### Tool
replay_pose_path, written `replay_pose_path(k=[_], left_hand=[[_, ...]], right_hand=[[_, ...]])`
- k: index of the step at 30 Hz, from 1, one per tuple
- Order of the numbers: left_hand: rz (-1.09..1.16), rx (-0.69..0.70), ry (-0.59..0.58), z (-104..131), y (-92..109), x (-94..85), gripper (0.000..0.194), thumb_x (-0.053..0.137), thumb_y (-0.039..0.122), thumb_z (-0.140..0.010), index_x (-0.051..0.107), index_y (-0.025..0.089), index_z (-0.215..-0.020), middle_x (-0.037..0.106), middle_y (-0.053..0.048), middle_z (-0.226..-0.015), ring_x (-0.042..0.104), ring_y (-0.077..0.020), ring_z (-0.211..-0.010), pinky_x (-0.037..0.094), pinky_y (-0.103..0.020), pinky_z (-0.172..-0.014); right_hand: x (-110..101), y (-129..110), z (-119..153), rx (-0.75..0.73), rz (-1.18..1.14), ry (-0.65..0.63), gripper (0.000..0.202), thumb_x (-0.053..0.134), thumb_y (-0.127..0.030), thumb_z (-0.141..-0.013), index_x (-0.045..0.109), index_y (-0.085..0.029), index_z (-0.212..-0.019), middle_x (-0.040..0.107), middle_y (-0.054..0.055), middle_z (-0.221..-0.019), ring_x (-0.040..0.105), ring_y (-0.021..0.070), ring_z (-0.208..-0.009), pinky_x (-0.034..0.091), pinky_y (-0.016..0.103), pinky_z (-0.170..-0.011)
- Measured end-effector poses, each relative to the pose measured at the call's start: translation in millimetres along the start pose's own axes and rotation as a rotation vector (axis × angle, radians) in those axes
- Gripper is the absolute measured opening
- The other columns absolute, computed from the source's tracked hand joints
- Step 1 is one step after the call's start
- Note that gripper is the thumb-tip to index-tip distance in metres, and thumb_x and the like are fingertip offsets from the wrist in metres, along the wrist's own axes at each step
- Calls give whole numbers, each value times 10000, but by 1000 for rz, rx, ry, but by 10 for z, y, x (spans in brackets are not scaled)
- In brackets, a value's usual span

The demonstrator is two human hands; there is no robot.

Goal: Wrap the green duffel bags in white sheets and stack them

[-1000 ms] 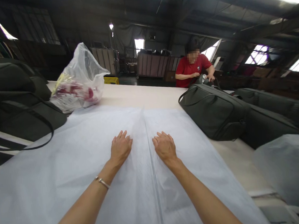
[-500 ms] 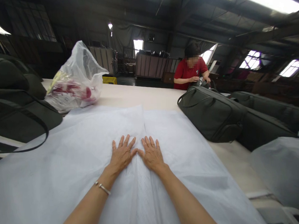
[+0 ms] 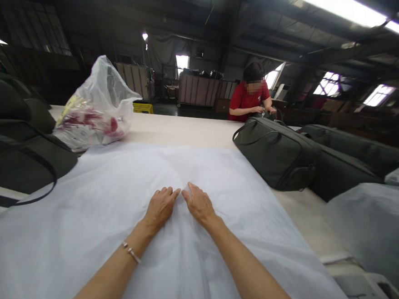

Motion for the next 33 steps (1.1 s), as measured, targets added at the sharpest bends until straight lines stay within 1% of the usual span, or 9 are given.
replay_pose_path(k=[4,6,10,13,16,20,23,27,33], left_hand=[[-7,-14,-117,43,75,5,539,315,77,-922,387,188,-1445,677,-113,-1013,679,-245,-817,519,-358,-696],[-2,-16,-174,35,129,-22,488,331,137,-944,416,160,-1424,686,-146,-1035,696,-260,-801,525,-357,-666],[59,105,-262,-209,188,-150,287,432,282,-954,685,216,-1070,731,-105,-978,706,-244,-828,534,-340,-731],[97,150,-259,-518,104,-213,335,418,319,-960,727,205,-898,741,-92,-855,706,-231,-801,537,-345,-771],[110,186,-174,-708,7,-125,320,439,329,-952,680,249,-1146,704,-100,-1153,636,-243,-1118,461,-404,-998],[142,229,-73,-721,-52,188,503,414,403,-969,372,336,-1466,337,-41,-1580,230,-256,-1479,154,-540,-1196],[146,171,-76,-744,-87,364,542,330,486,-987,302,315,-1500,264,-39,-1606,156,-271,-1499,126,-589,-1189],[144,82,-78,-810,-94,408,598,306,545,-978,260,290,-1517,243,-54,-1611,141,-285,-1500,126,-619,-1179],[143,-48,-36,-600,29,390,624,309,557,-970,272,256,-1516,242,-70,-1608,152,-311,-1496,138,-661,-1162]], right_hand=[[-54,238,80,-163,169,34,471,354,-389,-1021,491,-151,-1404,470,98,-1484,328,224,-1432,164,448,-1207],[-7,290,115,-185,207,32,474,355,-398,-1022,483,-157,-1410,447,90,-1502,299,206,-1447,136,439,-1217],[42,294,115,-184,212,48,481,333,-417,-1028,487,-164,-1407,454,78,-1499,307,190,-1442,147,416,-1218],[33,298,99,-187,191,53,472,336,-405,-1029,490,-166,-1406,463,64,-1494,317,185,-1436,141,408,-1219],[29,323,97,-191,172,55,466,334,-391,-1030,491,-165,-1406,462,60,-1494,316,179,-1436,131,400,-1221],[52,360,85,-175,175,64,509,326,-415,-1026,451,-141,-1437,410,76,-1527,272,189,-1457,126,404,-1223],[81,368,56,-154,206,39,570,341,-459,-1013,398,-123,-1470,344,92,-1558,215,210,-1479,111,429,-1225],[103,324,84,-104,255,-16,620,343,-482,-1003,350,-101,-1492,275,108,-1580,153,234,-1495,64,473,-1225],[190,87,488,9,242,-25,635,324,-470,-1003,319,-80,-1504,245,121,-1583,132,261,-1498,78,504,-1224]])
Point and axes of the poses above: each hand's wrist, its own z-axis away from the middle knuckle, its own x-axis out of the palm, y = z × x, the point moved 4 cm from there along -z, towards the middle knuckle
